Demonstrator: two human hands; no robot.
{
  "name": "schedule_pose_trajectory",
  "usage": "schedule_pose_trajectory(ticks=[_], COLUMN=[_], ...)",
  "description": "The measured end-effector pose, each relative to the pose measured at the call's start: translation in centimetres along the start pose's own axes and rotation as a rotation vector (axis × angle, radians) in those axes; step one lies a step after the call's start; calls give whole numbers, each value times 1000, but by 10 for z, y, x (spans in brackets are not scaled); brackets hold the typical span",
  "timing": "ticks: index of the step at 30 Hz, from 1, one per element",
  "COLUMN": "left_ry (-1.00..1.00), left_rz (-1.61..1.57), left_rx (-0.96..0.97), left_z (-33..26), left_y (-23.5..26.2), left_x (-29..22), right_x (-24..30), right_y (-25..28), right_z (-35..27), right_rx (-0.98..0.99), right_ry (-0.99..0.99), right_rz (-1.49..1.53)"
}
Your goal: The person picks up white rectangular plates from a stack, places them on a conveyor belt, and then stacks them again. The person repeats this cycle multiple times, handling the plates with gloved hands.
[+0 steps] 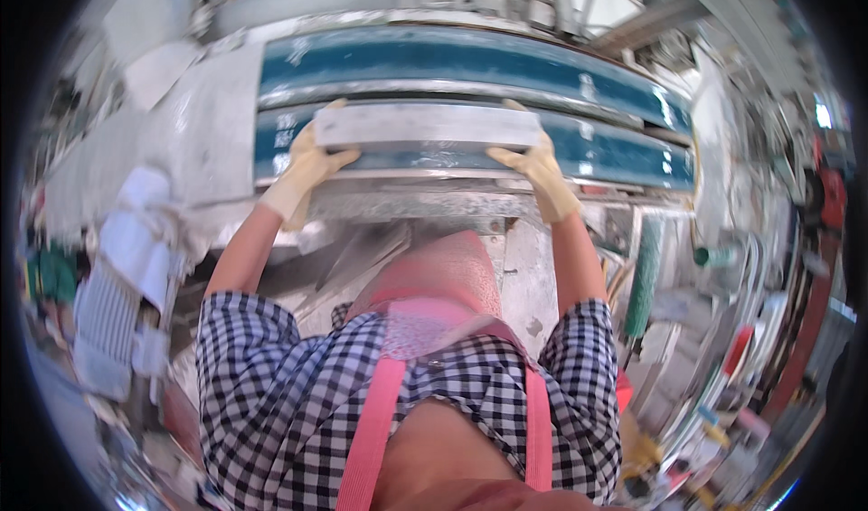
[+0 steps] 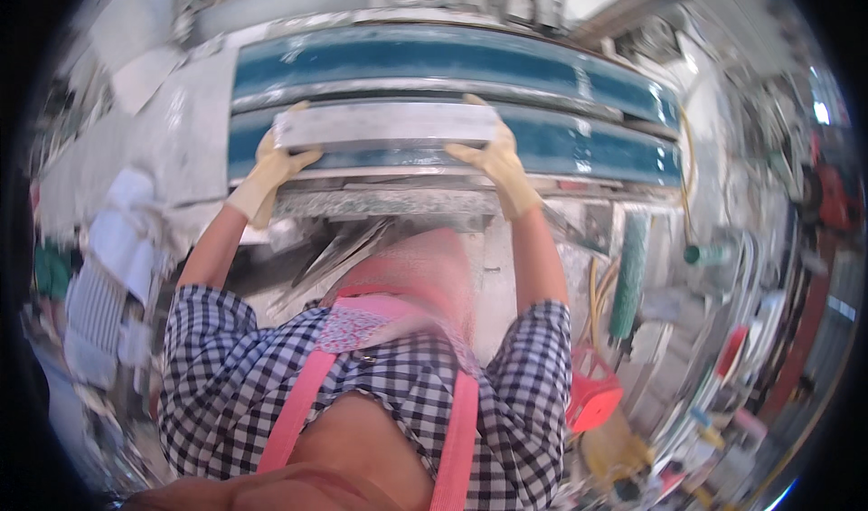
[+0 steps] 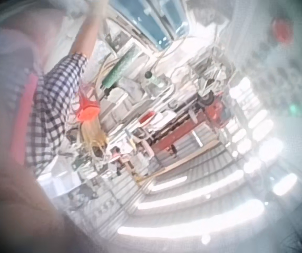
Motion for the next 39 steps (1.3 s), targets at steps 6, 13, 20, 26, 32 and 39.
schedule_pose_trajectory(ticks=[6,13,20,26,32,39], left_ry=[55,248,283,322,310,-30], left_rz=[281,145,-248,-450,-469,-367], left_rx=[-24,8,539,956,1324,1701], left_z=[-1,5,-3,-124,-278,-422], left_y=[-13,-8,-37,-185,-356,-517], left_x=[-8,-8,-83,-211,-336,-482], right_x=[-22,-7,-16,-40,-59,-14], right_y=[24,46,72,125,149,156], right_z=[-13,-14,-134,-377,-670,-929], right_rx=[-73,-94,-88,-512,-965,-1660], right_ry=[-46,-65,-362,-576,-605,-758], right_rz=[237,-402,320,582,608,646])
Point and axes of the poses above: each hand's wrist, its own z-axis towards the middle knuckle, its own y-axis out of the back of the hand, x = y × z, the point moved 5 cm from there along z, towards the middle knuckle, and after that the axes turned 2 degrees about z, right-handed, at the moved point
